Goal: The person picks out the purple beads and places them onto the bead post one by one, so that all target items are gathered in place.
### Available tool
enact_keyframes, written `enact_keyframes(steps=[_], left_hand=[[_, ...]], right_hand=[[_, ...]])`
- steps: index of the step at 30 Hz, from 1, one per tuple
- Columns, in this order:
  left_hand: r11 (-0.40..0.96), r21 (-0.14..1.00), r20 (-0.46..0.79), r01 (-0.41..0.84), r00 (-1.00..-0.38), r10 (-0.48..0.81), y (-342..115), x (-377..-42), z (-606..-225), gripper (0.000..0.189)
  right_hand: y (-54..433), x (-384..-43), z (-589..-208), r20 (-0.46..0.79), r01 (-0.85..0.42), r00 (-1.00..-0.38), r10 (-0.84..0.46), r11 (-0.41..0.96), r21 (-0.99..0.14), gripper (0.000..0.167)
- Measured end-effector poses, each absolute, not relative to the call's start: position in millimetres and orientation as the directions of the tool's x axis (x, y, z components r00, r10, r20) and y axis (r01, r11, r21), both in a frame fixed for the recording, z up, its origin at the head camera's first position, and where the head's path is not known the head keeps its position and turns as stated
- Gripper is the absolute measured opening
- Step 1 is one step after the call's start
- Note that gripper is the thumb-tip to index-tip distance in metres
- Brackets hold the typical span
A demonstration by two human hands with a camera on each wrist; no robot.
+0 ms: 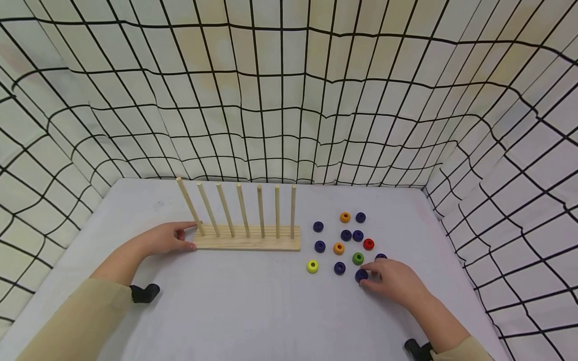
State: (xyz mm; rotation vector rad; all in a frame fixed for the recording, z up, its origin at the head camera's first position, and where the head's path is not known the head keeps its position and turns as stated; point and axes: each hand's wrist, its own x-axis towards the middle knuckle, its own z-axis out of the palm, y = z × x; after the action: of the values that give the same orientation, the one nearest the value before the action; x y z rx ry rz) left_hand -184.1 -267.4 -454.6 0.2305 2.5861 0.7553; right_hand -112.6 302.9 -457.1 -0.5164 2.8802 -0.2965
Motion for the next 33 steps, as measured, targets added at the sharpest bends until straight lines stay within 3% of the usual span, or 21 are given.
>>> enact_keyframes(steps=[33], left_hand=[[0.844, 0.533, -0.352, 0.059, -0.891, 0.285, -269.1, -186.5, -459.9, 0.079]], right_hand=[[300.9, -119.7, -452.2, -0.143, -0.327, -0.918, -0.370, 0.910, -0.254, 0.034]])
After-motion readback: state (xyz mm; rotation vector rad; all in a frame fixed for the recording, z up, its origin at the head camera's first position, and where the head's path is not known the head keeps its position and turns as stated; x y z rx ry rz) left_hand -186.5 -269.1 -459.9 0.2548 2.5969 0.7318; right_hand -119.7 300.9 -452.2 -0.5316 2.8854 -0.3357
